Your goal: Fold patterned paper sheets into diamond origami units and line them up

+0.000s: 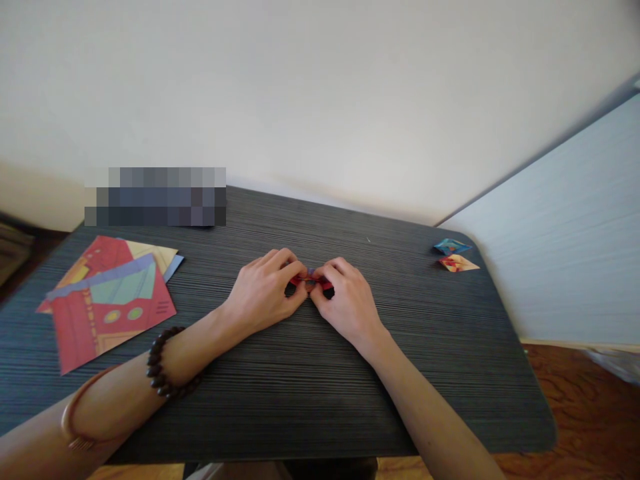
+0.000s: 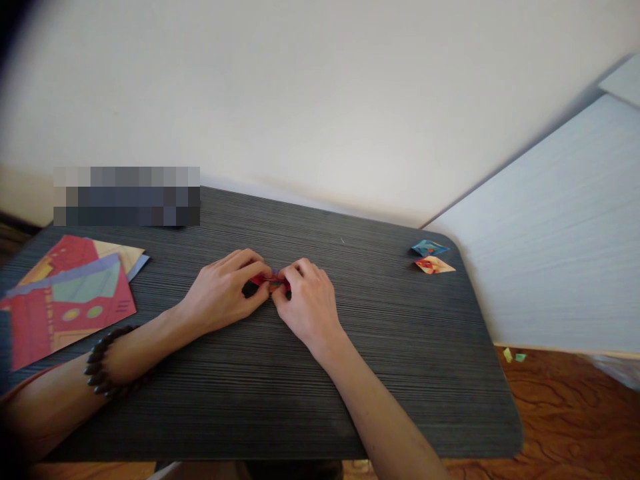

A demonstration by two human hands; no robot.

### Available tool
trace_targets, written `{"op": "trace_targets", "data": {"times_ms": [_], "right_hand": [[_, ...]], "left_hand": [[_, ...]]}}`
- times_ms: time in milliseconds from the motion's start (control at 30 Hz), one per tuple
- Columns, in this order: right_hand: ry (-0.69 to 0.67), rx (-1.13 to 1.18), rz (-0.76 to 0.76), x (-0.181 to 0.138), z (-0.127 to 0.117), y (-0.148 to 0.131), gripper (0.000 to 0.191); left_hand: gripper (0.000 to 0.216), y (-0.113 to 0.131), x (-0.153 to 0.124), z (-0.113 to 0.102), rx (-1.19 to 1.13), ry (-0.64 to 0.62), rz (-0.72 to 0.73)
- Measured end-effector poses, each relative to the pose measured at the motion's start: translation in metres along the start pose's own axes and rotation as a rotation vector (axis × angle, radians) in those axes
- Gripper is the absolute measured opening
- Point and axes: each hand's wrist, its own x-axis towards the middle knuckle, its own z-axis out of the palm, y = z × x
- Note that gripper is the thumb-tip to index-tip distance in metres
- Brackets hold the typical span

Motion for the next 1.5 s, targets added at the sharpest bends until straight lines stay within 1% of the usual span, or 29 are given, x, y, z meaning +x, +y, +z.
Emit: {"op": "trace_targets", "data": {"times_ms": [200, 333, 500, 700, 833, 967, 1033, 1100, 1167, 1267, 1333, 1367, 1433, 1500], "right_hand": [[0.022, -0.051, 0.021, -0.001, 0.002, 0.0, 0.016], [0.026, -0.058, 0.0, -0.002, 0.003, 0.0, 0.018], [0.02, -0.029, -0.026, -0.003, 0.004, 0.002, 0.015], [0.045, 0.026, -0.002, -0.002, 0.004, 0.002, 0.015], [0.049, 0.047, 0.005, -0.001, 0.004, 0.004, 0.015], [0.069, 0.07, -0.001, -0.001, 0.005, 0.008, 0.015], [0.075, 0.086, -0.006, -0.001, 0.006, 0.009, 0.016], [0.076, 0.105, -0.014, -0.001, 0.006, 0.011, 0.017], [0.071, 0.135, -0.035, -0.001, 0.004, 0.013, 0.017], [0.036, 0.235, -0.096, 0.0, -0.002, 0.021, 0.022], [-0.018, 0.329, -0.135, 0.002, -0.008, 0.029, 0.031], [-0.031, 0.36, -0.128, 0.003, -0.01, 0.034, 0.034], [-0.03, 0.392, -0.103, 0.004, -0.015, 0.041, 0.03], [-0.02, 0.399, -0.101, 0.005, -0.017, 0.046, 0.019]], "left_hand": [[0.018, 0.0, 0.0, 0.002, 0.029, 0.01, 0.0], [0.02, -0.001, 0.0, 0.003, 0.018, 0.017, 0.006], [0.016, -0.004, 0.0, 0.004, -0.027, 0.007, -0.004], [0.014, -0.004, 0.0, 0.003, -0.048, 0.013, 0.004], [0.016, -0.007, 0.0, 0.003, -0.085, 0.01, 0.042], [0.022, -0.02, 0.003, -0.001, -0.24, 0.002, 0.074], [0.026, -0.031, 0.005, -0.003, -0.337, -0.054, 0.065], [0.029, -0.041, 0.007, -0.005, -0.396, -0.109, 0.019], [0.027, -0.048, 0.008, -0.005, -0.447, -0.126, 0.006], [0.022, -0.05, 0.009, -0.006, -0.538, -0.099, 0.035], [0.021, -0.048, 0.009, -0.006, -0.568, -0.054, 0.037], [0.021, -0.048, 0.009, -0.006, -0.565, -0.029, 0.027], [0.021, -0.047, 0.009, -0.007, -0.537, 0.007, -0.005], [0.021, -0.047, 0.009, -0.007, -0.521, 0.01, -0.018]]}}
